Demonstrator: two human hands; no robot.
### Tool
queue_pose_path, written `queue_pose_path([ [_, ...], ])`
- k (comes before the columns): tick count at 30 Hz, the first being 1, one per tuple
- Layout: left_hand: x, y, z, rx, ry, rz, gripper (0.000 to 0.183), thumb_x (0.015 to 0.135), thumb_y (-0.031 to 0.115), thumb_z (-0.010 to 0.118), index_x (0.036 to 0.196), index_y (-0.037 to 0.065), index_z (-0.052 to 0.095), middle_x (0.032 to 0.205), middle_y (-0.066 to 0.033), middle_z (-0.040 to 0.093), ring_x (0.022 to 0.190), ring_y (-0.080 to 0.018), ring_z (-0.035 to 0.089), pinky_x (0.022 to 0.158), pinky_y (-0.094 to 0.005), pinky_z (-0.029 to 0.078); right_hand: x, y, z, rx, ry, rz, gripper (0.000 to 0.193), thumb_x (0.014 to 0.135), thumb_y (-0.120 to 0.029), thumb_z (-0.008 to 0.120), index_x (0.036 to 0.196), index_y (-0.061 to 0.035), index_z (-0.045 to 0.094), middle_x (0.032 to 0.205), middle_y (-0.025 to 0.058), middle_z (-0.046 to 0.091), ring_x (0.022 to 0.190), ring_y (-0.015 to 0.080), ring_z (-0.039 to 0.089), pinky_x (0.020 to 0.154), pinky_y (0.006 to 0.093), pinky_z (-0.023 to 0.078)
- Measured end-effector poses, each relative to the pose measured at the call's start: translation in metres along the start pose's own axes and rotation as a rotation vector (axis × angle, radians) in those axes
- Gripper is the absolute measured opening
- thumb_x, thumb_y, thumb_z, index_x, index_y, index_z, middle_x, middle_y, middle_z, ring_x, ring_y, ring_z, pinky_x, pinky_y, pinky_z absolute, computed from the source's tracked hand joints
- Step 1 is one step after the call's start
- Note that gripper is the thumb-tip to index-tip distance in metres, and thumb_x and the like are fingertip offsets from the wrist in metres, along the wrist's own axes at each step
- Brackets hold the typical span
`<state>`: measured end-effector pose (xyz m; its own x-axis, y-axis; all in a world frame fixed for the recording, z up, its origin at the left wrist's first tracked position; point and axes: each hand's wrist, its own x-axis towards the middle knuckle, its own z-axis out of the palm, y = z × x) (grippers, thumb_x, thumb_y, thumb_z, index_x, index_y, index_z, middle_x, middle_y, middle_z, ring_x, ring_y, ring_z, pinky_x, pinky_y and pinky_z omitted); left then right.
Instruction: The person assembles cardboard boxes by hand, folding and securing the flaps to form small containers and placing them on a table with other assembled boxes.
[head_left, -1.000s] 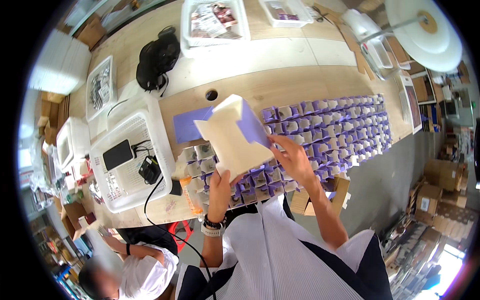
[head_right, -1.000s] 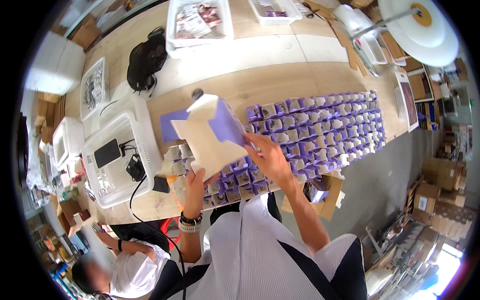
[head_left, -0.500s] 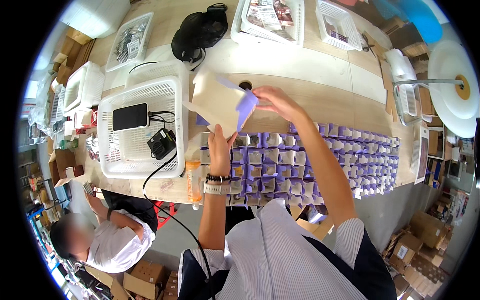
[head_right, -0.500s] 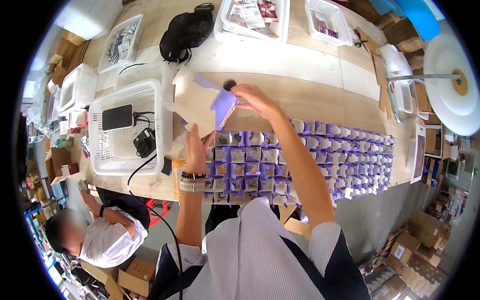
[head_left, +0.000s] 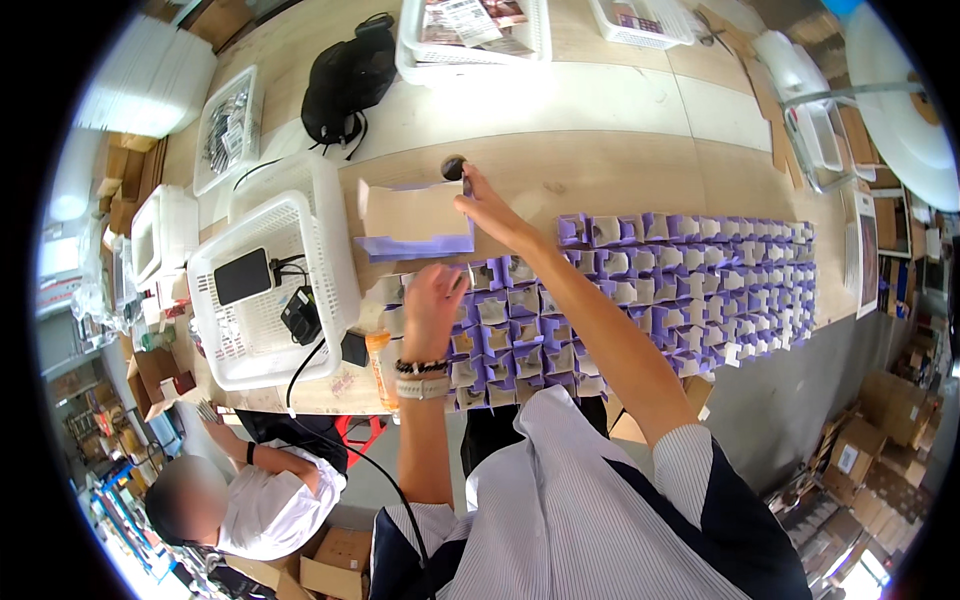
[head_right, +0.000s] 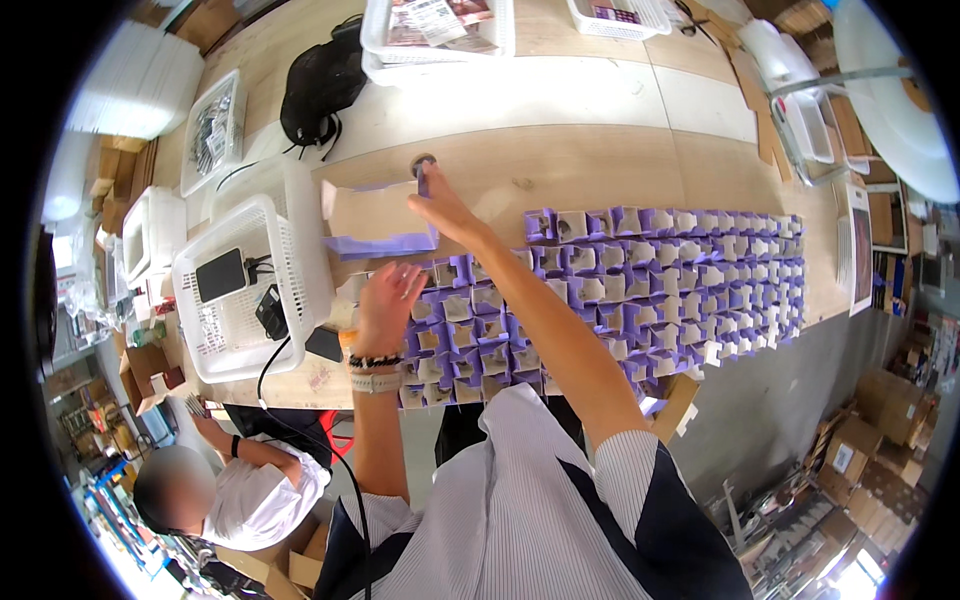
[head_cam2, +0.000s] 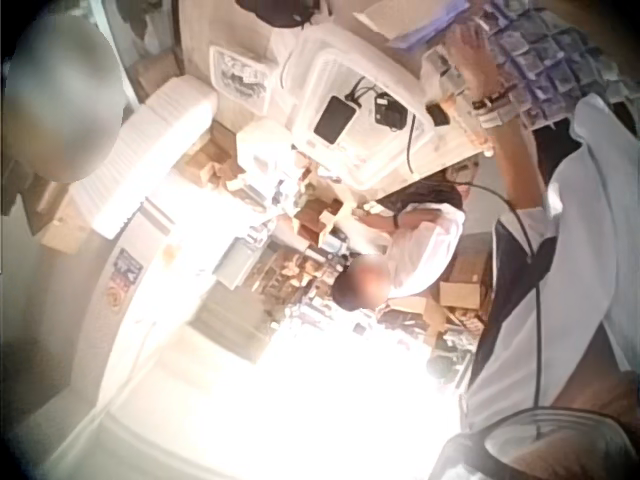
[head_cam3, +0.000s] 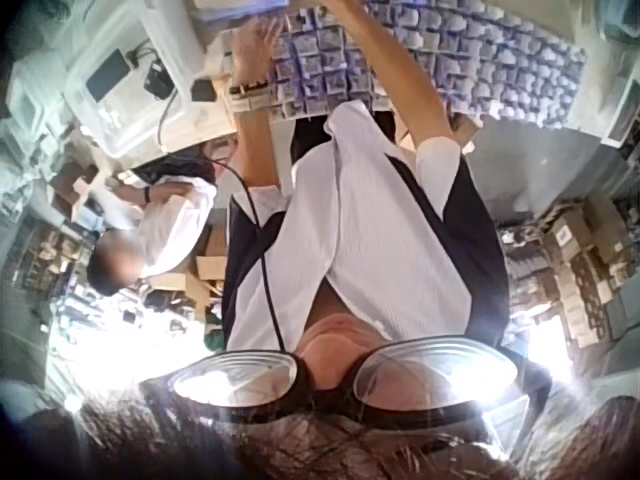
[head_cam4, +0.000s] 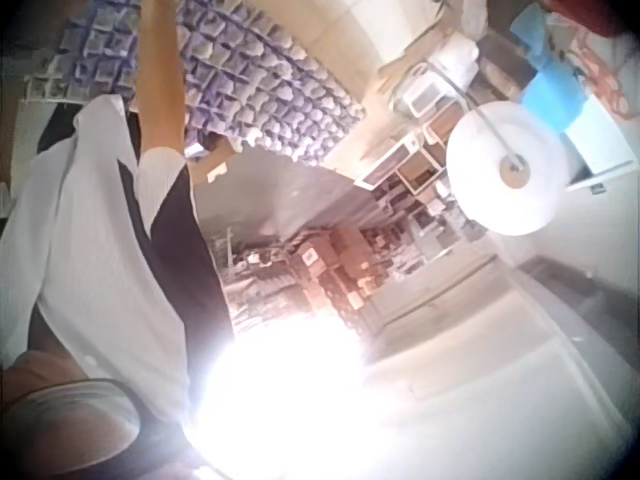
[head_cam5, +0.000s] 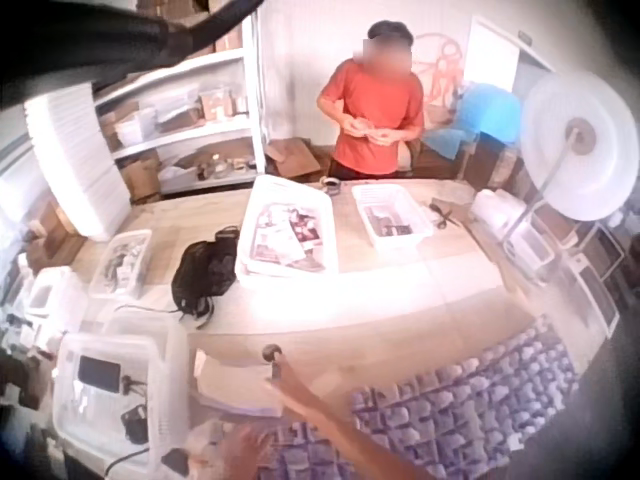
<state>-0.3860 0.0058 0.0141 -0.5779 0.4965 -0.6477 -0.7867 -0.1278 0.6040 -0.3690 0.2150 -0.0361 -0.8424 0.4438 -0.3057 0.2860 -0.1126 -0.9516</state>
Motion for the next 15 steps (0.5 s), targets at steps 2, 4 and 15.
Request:
queue_pose_path([
  [2,-0.001,0.008,-0.028,0.035,-0.075,0.095,0.022,0.104,0.014,0.055,0.119,-0.002,0.055,0.121,-0.0129,0.056,0.124,-0.0297,0.054,0.112,-0.0527,0.046,-0.002,0.008,-0.007,0.118,-0.032,0.011,0.087,0.094,-0.029,0.060,0.166,0.0006,0.019,0.168,0.0194,0.031,0.151,0.0279,0.034,0.119,0.0371,0.031],
  [4,0.016,0.020,-0.038,0.237,0.137,0.177,0.030,0.098,0.011,0.058,0.124,-0.001,0.055,0.125,-0.0124,0.057,0.124,-0.0287,0.054,0.109,-0.0487,0.045,-0.015,-0.001,-0.006,0.261,-0.076,0.105,0.087,0.097,-0.032,0.060,0.167,-0.0008,0.017,0.166,0.0163,0.035,0.149,0.0248,0.036,0.120,0.0351,0.030],
  [15,0.121,0.058,-0.085,0.669,0.225,0.276,0.078,0.077,-0.011,0.039,0.154,-0.003,0.041,0.153,-0.0127,0.050,0.139,-0.0287,0.048,0.121,-0.0371,0.032,-0.037,0.006,0.006,0.451,0.058,0.344,0.090,0.101,-0.070,0.043,0.168,-0.0147,0.017,0.171,0.0115,0.026,0.158,0.0279,0.023,0.124,0.0568,0.023],
])
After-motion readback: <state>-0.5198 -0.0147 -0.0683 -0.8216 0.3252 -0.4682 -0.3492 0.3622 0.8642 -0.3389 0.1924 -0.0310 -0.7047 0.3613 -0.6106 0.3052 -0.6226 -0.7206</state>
